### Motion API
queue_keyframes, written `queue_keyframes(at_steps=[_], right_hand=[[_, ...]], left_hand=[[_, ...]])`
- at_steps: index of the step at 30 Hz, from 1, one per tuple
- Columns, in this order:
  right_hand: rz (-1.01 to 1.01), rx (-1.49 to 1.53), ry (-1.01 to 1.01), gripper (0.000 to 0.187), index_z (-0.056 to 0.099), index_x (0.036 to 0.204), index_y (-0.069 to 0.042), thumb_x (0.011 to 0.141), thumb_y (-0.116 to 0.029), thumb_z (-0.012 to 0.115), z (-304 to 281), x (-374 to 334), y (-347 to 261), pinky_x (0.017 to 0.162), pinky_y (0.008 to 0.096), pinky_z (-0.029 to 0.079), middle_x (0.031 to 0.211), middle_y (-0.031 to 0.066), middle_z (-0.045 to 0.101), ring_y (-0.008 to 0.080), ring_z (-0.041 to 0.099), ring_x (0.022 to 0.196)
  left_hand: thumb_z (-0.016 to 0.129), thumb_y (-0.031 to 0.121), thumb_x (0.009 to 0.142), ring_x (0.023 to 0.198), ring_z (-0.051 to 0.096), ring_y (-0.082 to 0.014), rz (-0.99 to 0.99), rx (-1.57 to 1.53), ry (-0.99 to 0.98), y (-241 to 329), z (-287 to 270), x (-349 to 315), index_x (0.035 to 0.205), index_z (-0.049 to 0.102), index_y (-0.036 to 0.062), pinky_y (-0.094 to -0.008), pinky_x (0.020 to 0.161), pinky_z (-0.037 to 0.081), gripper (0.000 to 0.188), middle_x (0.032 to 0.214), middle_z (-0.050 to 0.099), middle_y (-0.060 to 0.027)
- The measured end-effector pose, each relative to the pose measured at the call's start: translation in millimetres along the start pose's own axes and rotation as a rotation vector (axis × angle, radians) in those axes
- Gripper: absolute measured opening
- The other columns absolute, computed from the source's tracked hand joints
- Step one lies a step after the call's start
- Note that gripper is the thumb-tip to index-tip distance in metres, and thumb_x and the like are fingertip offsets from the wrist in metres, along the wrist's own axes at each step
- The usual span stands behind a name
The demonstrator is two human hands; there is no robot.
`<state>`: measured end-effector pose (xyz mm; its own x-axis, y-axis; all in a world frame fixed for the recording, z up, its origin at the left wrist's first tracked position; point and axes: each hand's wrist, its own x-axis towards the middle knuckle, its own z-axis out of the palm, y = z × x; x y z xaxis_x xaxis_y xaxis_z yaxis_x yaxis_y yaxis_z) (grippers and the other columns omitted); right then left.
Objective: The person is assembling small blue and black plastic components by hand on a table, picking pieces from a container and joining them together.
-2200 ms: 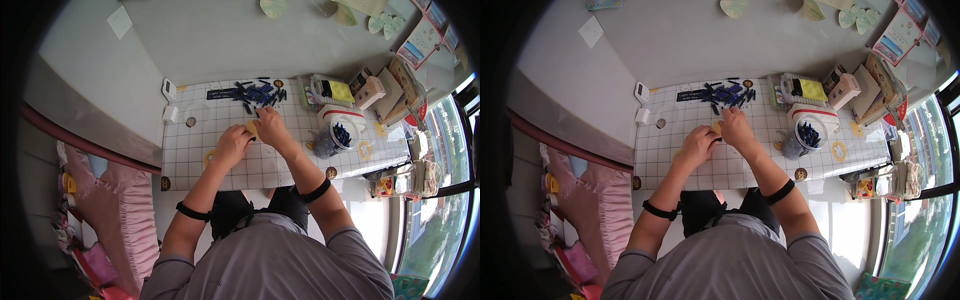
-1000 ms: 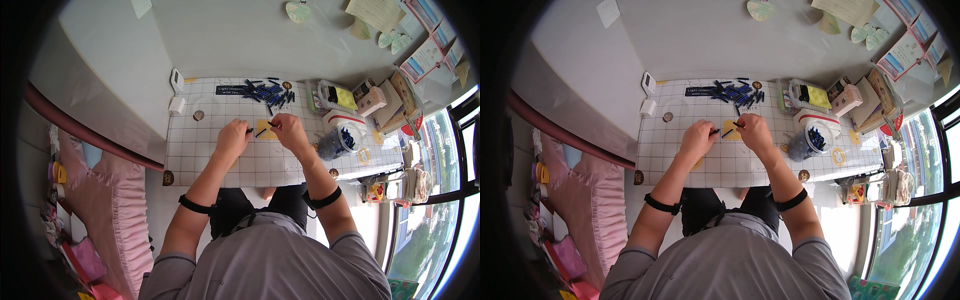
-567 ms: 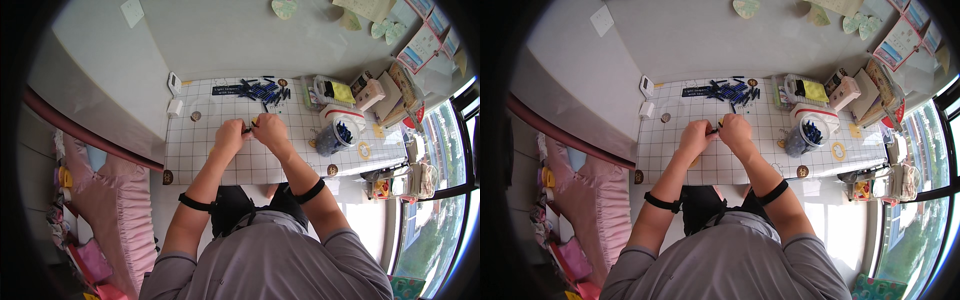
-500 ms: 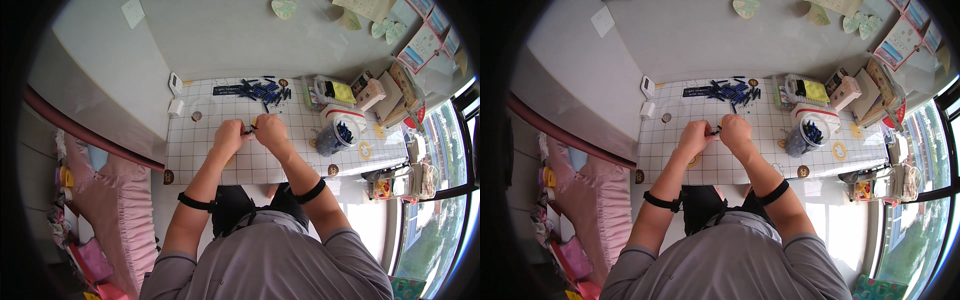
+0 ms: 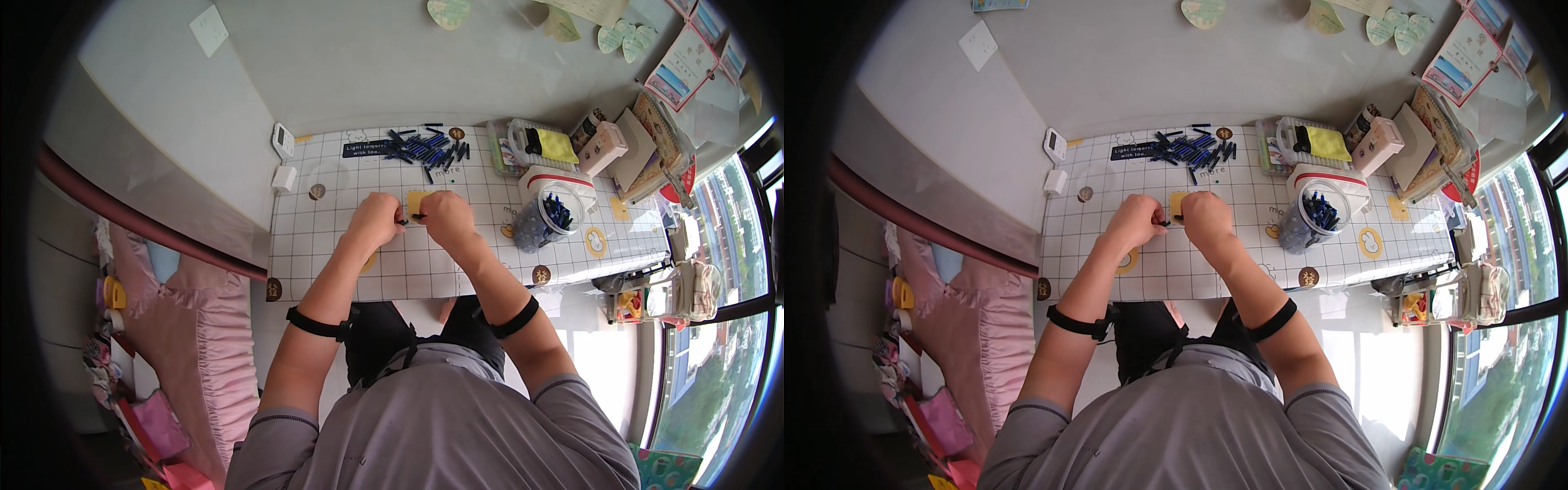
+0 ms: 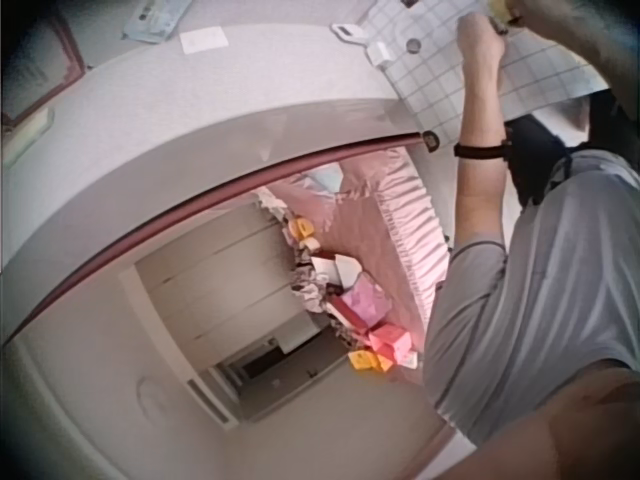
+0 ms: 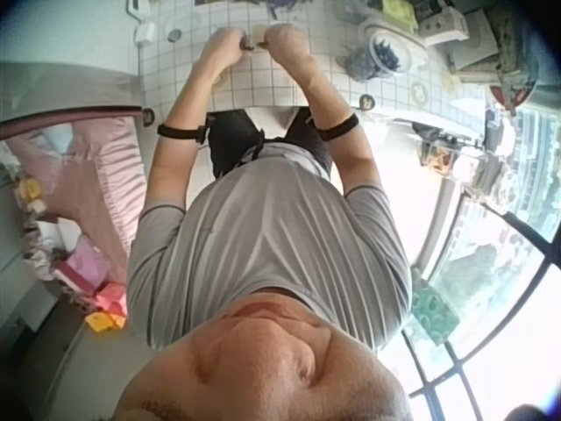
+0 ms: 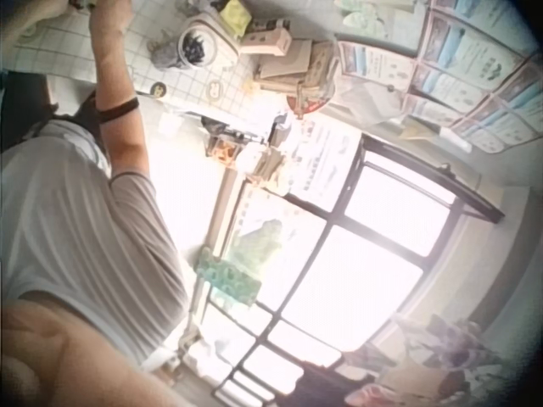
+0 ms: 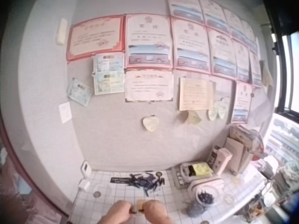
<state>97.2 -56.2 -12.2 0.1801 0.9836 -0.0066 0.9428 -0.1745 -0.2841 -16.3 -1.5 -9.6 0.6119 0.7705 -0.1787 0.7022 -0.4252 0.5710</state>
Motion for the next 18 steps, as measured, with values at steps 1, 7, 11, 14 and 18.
queue_keyframes(at_steps=[1,7,11,14,18], right_hand=[[-0.017,-0.005,0.004,0.009,0.056,0.066,-0.005,0.059,-0.009,0.058,1.4,0.5,0.4,0.057,0.0318,0.044,0.071,0.0104,0.055,0.0241,0.053,0.069],[-0.071,0.399,0.138,0.009,0.054,0.068,-0.001,0.062,-0.008,0.056,10.5,-7.3,11.1,0.056,0.0308,0.043,0.069,0.0119,0.053,0.0246,0.052,0.066],[-0.031,0.817,0.313,0.011,0.053,0.071,0.0,0.062,-0.005,0.057,13.7,-16.3,6.4,0.054,0.0283,0.042,0.067,0.0108,0.052,0.0231,0.05,0.064],[-0.13,0.805,0.403,0.013,0.053,0.073,-0.001,0.062,-0.004,0.058,27.5,-19.4,8.8,0.054,0.028,0.041,0.066,0.0099,0.052,0.0229,0.05,0.063],[-0.287,0.643,0.446,0.015,0.052,0.075,-0.002,0.061,-0.004,0.058,29.3,-21.7,10.4,0.054,0.0283,0.041,0.066,0.009,0.053,0.0231,0.05,0.062]], left_hand=[[0.064,0.006,0.056,0.058,0.053,-0.0232,0.021,-0.004,0.003,0.0,0.3,-1.0,0.067,0.055,-0.0002,-0.0286,0.055,0.042,0.015,0.064,0.055,-0.0115],[0.059,0.004,0.062,0.06,0.054,-0.0195,0.103,-0.267,0.165,-10.7,9.0,-13.2,0.075,0.055,-0.0014,-0.0247,0.056,0.043,0.014,0.067,0.056,-0.0116],[0.057,0.003,0.065,0.059,0.054,-0.016,0.229,-0.627,0.36,-21.4,28.8,-14.4,0.077,0.055,-0.002,-0.0218,0.054,0.042,0.013,0.069,0.056,-0.0102],[0.057,0.002,0.066,0.064,0.054,-0.014,0.336,-0.711,0.431,-22.4,38.5,-14.6,0.078,0.055,-0.002,-0.021,0.057,0.043,0.013,0.073,0.056,-0.0092],[0.057,0.0,0.065,0.066,0.054,-0.014,0.361,-0.592,0.494,-22.0,41.7,-18.3,0.078,0.055,-0.002,-0.0206,0.059,0.044,0.013,0.074,0.055,-0.0088]])
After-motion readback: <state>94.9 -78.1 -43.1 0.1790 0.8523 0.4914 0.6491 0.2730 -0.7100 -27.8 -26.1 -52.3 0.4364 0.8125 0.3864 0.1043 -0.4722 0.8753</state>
